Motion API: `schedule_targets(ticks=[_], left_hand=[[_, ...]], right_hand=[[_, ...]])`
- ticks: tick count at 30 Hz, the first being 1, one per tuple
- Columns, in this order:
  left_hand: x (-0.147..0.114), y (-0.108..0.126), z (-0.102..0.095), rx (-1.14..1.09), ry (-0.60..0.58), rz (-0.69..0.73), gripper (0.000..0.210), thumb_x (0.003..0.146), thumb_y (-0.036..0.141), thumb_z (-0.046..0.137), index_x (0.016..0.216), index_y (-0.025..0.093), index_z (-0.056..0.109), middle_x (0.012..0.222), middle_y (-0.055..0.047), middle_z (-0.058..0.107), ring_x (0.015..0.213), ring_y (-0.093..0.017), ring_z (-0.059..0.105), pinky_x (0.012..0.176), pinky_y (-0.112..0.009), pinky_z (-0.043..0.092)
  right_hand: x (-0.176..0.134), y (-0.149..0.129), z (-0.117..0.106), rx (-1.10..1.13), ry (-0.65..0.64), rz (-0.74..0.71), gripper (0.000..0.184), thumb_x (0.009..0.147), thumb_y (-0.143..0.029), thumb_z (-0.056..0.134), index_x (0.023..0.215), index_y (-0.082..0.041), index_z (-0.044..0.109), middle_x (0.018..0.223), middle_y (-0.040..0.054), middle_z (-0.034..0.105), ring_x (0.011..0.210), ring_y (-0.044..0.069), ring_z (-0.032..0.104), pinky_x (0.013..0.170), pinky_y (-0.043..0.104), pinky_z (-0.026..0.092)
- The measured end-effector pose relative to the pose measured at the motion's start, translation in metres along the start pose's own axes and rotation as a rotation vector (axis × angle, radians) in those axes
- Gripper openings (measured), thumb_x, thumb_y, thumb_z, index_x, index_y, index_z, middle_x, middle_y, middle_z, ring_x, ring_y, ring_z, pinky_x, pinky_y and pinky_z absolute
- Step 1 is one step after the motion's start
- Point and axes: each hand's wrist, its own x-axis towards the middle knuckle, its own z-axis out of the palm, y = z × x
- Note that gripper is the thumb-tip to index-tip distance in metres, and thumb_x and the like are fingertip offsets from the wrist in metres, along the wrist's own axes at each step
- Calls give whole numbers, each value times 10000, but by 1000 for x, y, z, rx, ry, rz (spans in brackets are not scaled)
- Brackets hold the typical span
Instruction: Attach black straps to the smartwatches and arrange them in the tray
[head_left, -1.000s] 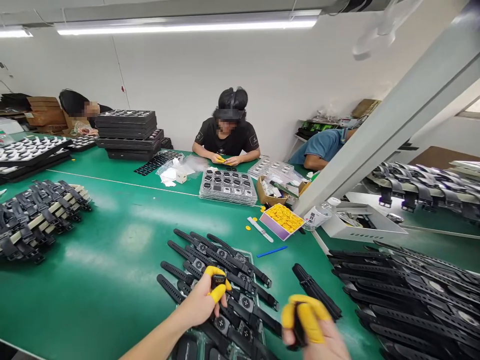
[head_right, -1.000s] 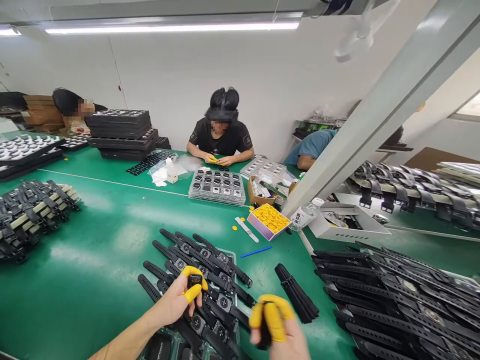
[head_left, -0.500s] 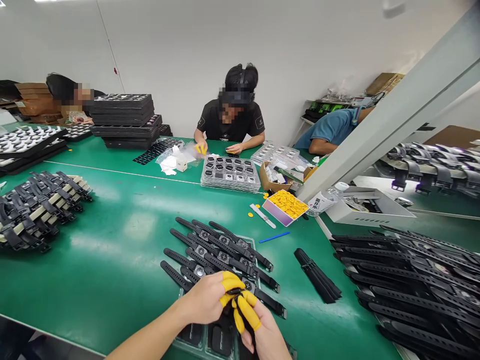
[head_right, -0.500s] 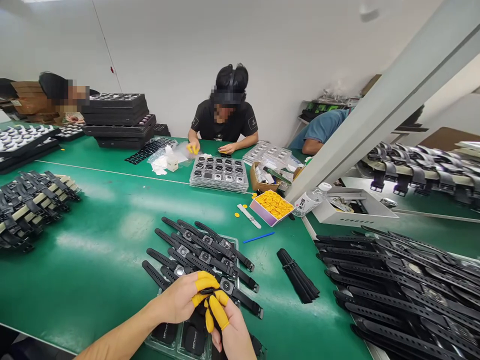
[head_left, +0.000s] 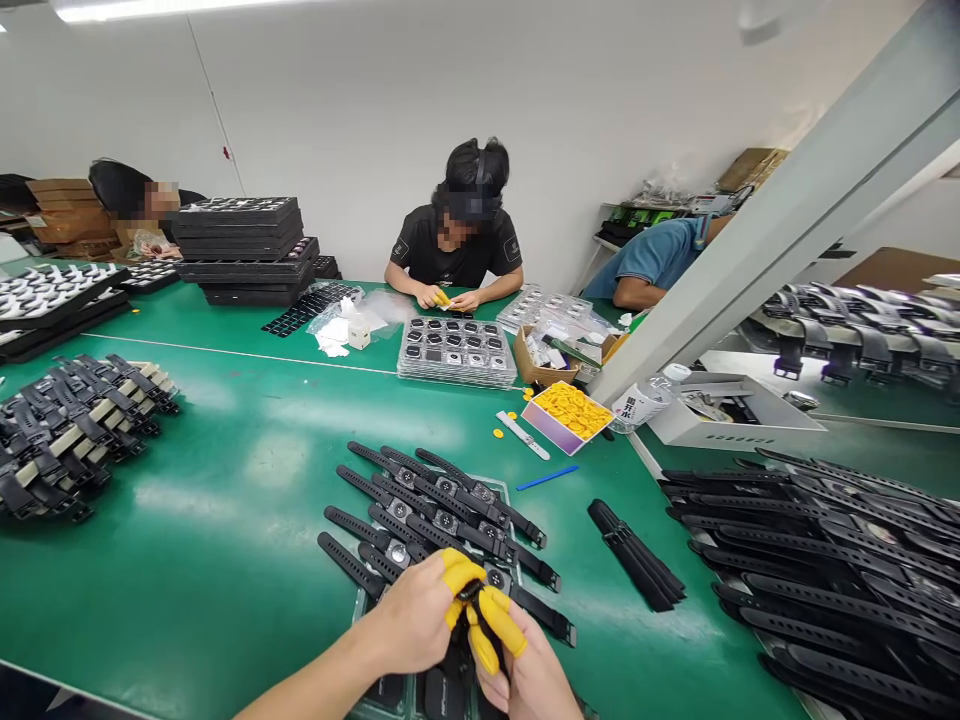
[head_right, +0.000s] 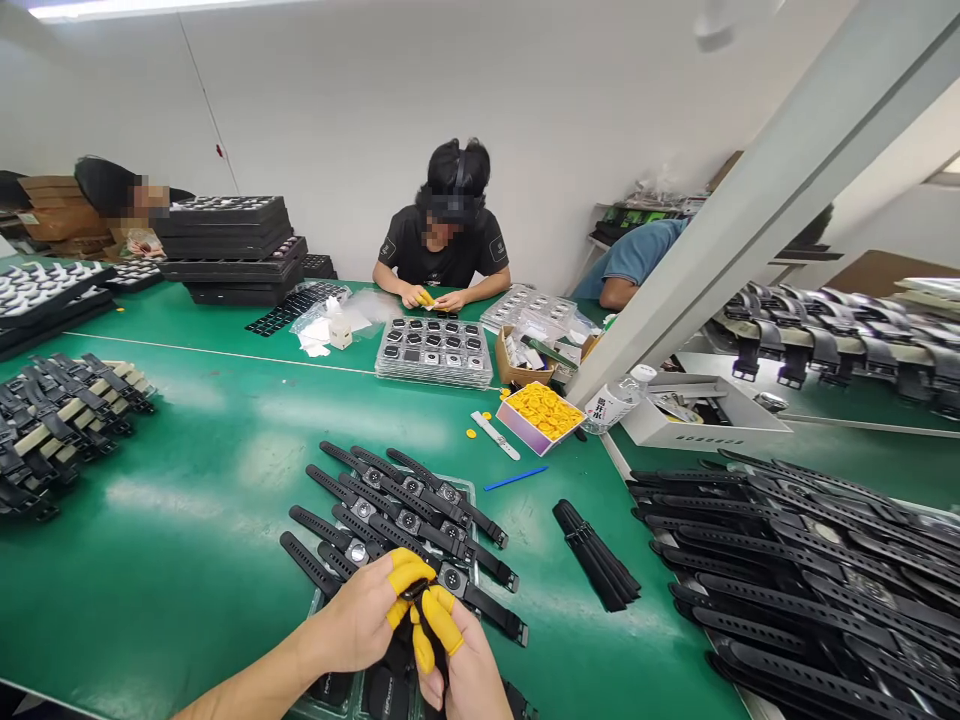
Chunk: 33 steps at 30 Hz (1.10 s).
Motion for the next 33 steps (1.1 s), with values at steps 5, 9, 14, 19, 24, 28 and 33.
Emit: schedule_targets(ticks=[5,9,14,19,24,28,33], left_hand=[[0,7,-10,-74,-105,7,441,1029,211,408,1461,191,498,1328,-137,590,1201,-223,597,1082,-374,512],[1,8,-9,132,-140,-20,300,984,235,476,1255,209,603,1139,-106,624,1073,-239,579,984,-370,527],[2,5,-9,259,-252,-18,198,938,216,517,1122,228,590,1048,-73,618,998,-230,555,968,-360,496],[2,10,-16,274,-268,-25,173,971,215,461,1109,222,566,1064,-75,615,992,-220,562,940,-344,498],[1,9,-11,386,-304,-22,139,911,258,521,1039,210,550,1012,-75,611,973,-237,560,922,-355,514],[1,10,-11,395,-310,-22,121,921,245,496,1013,203,562,995,-75,628,963,-239,566,1013,-399,494],[0,11,-20,55,-203,-52,307,1003,251,446,1279,202,573,1193,-105,645,1078,-237,596,998,-377,510]], right_hand=[[12,9,-13,5,8,76,814,436,-872,833,801,-214,522,413,-109,427,350,29,245,367,175,183],[14,7,-19,-51,-67,156,820,409,-869,842,791,-211,536,387,-108,413,337,25,238,362,174,193],[11,1,-14,-80,-43,246,841,360,-856,854,808,-207,563,363,-108,394,336,29,247,359,168,179],[9,-1,-10,-47,-41,266,811,388,-808,884,837,-206,577,399,-101,435,345,24,268,365,157,202],[6,-1,-8,-66,-40,254,838,366,-857,853,799,-199,568,382,-102,411,338,17,247,357,159,192],[6,6,-10,-79,-25,236,836,401,-865,844,829,-198,578,388,-95,425,347,29,282,368,162,199],[8,13,-12,-37,5,117,833,504,-844,837,992,-201,629,389,-101,424,344,65,302,381,197,232]])
